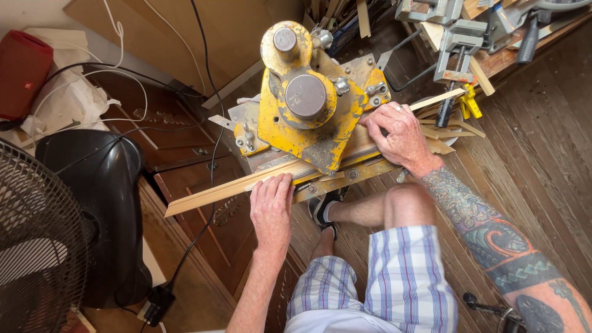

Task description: Feeding wooden strips into a shaping machine and inspecting the results in a workshop

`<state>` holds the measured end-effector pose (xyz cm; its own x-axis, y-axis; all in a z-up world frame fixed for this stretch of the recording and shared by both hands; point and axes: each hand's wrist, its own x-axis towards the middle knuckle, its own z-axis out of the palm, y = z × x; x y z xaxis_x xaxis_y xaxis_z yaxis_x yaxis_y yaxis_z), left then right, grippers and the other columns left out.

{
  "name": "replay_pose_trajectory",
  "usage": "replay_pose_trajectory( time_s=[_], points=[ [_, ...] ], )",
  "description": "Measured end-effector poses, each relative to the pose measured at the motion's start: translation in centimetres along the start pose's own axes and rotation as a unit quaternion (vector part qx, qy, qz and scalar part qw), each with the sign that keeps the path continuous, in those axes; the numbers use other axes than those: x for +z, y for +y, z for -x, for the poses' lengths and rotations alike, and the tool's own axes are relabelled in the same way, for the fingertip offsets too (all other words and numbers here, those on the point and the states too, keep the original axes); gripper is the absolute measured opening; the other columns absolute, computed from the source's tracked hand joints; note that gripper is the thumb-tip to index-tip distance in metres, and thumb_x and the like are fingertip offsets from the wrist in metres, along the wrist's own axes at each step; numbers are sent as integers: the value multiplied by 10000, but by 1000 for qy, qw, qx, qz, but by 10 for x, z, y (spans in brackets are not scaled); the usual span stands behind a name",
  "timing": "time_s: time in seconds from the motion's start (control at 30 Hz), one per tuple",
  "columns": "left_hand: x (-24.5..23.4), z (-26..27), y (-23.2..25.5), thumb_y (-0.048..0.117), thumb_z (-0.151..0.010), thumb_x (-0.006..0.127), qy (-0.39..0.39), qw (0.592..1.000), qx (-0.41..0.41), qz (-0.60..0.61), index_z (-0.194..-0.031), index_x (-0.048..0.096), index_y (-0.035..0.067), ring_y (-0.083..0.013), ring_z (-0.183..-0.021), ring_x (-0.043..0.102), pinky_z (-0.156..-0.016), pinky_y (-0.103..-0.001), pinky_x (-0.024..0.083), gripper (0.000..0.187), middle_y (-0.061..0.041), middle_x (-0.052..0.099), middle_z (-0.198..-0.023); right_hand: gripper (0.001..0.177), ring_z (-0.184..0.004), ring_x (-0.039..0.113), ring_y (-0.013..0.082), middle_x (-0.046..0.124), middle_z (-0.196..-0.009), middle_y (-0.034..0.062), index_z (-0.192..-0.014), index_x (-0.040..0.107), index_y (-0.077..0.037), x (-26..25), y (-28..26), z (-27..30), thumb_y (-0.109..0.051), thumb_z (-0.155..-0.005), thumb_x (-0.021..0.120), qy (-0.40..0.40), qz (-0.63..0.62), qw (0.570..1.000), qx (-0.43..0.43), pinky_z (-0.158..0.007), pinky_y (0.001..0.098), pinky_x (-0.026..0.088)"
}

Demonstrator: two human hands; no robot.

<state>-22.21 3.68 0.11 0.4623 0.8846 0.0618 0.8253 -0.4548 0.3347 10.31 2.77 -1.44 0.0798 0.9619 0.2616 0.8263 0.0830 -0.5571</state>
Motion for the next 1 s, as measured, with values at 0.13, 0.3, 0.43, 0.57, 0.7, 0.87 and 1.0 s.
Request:
replay_pose_trajectory(
  time_s=[0.13,0.3,0.43,0.57,0.7,0.87,1.0],
  points=[
    [-4,-1,2,350,-1033,579,6,1000,-8,7,-1244,647,231,-143,-1159,639,-1168,-381,390,252,40,696,-1114,309,-909,674,237,707,-923,21,-848,706,-147,1,1,0,-242,-1099,552,4,-3,1000,1,-864,364,500],
    [0,-4,0,344,-1053,544,-2,1000,6,4,-1255,637,242,-137,-1168,612,-1144,-355,394,245,49,676,-1140,338,-910,665,266,698,-911,49,-839,701,-122,-4,-1,-5,-245,-1104,531,-6,25,1000,-3,-825,399,495],
    [2,2,1,360,-1048,543,-6,1000,-1,2,-1250,635,248,-122,-1160,605,-1140,-347,388,249,56,667,-1129,399,-880,658,235,697,-871,48,-800,699,-125,-5,-3,-1,-255,-1113,488,-15,-10,1000,24,-843,380,491],
    [2,1,0,348,-1059,529,4,1000,2,-2,-1240,641,239,-130,-1148,606,-1124,-345,396,239,46,668,-1124,320,-891,669,253,701,-891,37,-821,697,-142,-5,-2,-3,-248,-1083,546,4,12,1000,-7,-831,376,498],
    [11,3,-3,366,-1062,515,-9,1000,-5,-1,-1261,629,252,-107,-1170,593,-1131,-337,374,255,64,662,-1139,336,-887,671,237,718,-905,14,-803,698,-149,-4,0,-2,-249,-1079,535,1,1,1000,-1,-832,358,498],
    [11,-1,-7,370,-1062,513,-10,1000,1,4,-1256,629,253,-108,-1172,593,-1133,-335,373,255,63,666,-1142,320,-884,674,250,720,-915,23,-816,704,-148,-4,1,-6,-243,-1077,544,12,1,1000,-11,-833,369,501],
    [13,4,-5,368,-1054,530,-3,1000,5,3,-1238,639,246,-123,-1146,618,-1107,-340,393,246,52,674,-1120,326,-878,669,245,717,-910,7,-783,688,-153,-2,1,2,-236,-1075,568,17,-8,1000,-8,-825,358,497]
  ],
)
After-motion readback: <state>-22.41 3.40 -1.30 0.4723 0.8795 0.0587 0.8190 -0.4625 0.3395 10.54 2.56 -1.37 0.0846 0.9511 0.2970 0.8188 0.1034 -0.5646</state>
